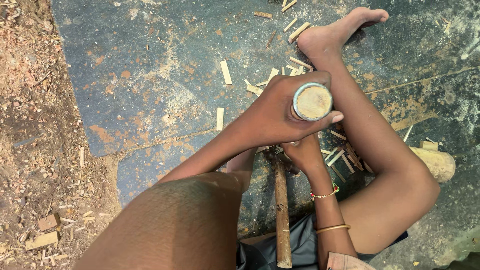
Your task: The person sits on a dark floor and uses a hammer and a cylindrical wooden tool to split small pieces of wood into thin strips. The person repeatedly positions the wood, strikes it with the hammer, and collects the resulting strips.
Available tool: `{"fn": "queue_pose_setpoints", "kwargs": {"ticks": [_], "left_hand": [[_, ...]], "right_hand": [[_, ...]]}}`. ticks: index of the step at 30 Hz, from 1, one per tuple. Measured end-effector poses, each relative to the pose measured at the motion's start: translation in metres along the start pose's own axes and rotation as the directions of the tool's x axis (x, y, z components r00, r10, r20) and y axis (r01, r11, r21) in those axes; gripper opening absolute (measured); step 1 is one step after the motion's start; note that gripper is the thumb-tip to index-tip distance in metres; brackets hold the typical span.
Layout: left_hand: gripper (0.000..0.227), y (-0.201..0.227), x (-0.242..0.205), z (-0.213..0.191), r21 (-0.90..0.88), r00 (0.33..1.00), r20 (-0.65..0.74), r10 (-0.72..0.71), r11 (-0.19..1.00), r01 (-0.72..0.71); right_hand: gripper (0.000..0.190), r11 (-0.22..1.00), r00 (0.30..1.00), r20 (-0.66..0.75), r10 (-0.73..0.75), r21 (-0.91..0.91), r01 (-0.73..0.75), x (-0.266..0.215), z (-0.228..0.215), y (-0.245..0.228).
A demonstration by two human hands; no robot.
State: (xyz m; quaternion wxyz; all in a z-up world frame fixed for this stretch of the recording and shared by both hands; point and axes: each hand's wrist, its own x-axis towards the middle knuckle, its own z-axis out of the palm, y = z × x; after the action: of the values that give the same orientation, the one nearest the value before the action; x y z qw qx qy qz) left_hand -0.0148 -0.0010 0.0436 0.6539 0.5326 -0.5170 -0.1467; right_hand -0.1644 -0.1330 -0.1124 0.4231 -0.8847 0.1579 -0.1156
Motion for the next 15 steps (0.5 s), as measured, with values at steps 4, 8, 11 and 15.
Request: {"fn": "queue_pose_setpoints", "kwargs": {"ticks": [4,8,11,15], "left_hand": [[0.033,-0.008,0.001,0.008,-0.007,0.995,0.086,-0.042,0.999,0.042],[0.032,-0.015,-0.001,0.015,-0.037,0.996,0.09,-0.008,0.999,0.012],[0.031,-0.018,0.001,0.018,-0.055,0.996,0.09,0.0,0.998,0.005],[0.032,-0.022,0.003,0.018,-0.032,0.994,0.101,-0.035,0.999,0.039]], "right_hand": [[0.036,0.986,0.986,0.031,0.161,-0.053,-0.159,-0.001,0.021,0.036],[0.031,0.988,0.991,0.039,0.129,-0.086,-0.125,-0.006,0.034,0.07],[0.028,0.987,0.994,0.036,0.105,-0.123,-0.1,-0.007,0.037,0.081],[0.022,0.961,0.975,0.074,0.21,-0.198,-0.192,-0.005,0.034,0.079]]}}
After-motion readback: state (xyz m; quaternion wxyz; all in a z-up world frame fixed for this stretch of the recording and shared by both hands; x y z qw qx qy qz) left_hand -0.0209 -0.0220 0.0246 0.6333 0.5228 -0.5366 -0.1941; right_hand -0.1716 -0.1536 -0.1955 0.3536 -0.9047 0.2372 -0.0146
